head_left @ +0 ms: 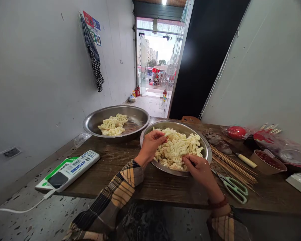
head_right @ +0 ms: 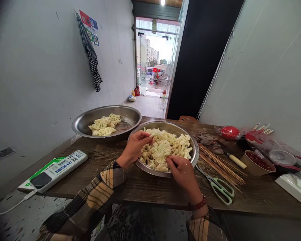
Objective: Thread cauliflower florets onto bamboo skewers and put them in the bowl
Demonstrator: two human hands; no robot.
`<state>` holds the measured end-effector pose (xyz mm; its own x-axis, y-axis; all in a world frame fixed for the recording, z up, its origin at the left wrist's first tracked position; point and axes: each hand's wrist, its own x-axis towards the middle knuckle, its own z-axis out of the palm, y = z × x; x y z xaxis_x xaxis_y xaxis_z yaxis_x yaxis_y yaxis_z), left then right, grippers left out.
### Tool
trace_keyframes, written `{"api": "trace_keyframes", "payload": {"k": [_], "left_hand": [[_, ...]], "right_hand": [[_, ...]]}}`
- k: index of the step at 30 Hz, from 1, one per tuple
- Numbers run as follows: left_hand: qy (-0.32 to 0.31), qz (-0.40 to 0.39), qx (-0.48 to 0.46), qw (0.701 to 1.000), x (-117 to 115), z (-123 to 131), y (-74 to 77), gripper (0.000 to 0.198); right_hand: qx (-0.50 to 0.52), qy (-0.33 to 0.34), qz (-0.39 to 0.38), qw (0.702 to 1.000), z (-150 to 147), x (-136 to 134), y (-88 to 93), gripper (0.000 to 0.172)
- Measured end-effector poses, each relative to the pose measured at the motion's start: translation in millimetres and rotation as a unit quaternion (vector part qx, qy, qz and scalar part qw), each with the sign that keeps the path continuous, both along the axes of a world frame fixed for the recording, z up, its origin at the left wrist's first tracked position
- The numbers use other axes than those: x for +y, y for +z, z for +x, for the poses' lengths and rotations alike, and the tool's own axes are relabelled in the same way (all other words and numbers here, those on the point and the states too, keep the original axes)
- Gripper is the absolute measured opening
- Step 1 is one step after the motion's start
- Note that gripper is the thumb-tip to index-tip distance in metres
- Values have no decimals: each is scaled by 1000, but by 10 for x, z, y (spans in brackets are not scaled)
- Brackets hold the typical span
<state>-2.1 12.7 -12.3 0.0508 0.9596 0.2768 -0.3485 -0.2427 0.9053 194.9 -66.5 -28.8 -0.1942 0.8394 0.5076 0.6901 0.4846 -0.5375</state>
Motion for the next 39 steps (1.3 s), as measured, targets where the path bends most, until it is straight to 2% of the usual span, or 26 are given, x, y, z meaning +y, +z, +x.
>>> {"api": "trace_keyframes", "payload": {"k": [5, 11, 24, 33, 36, 39], "left_hand": [[-2, 11, 10, 1000, -17, 10, 17, 23], [-29, -15, -13, 999, -64, 19, 48, 25], [-37, -1, 40, 999, -79, 36, 78, 22], [-111, 59, 126, 984, -83, 37, 124, 11], [-127, 60, 117, 983, -114, 22, 134, 13], [-134, 27, 69, 988, -114, 18, 122, 22]], "right_hand": [[-5, -8, 12, 1000, -5, -12, -9, 37], [8, -18, 21, 1000, -2, -26, -49, 33], [26, -30, 41, 998, -38, -52, -53, 34], [31, -33, 34, 998, -49, -77, -26, 34], [36, -49, 31, 998, -48, -79, -44, 32], [40, -60, 36, 997, -50, -70, -74, 31]]}}
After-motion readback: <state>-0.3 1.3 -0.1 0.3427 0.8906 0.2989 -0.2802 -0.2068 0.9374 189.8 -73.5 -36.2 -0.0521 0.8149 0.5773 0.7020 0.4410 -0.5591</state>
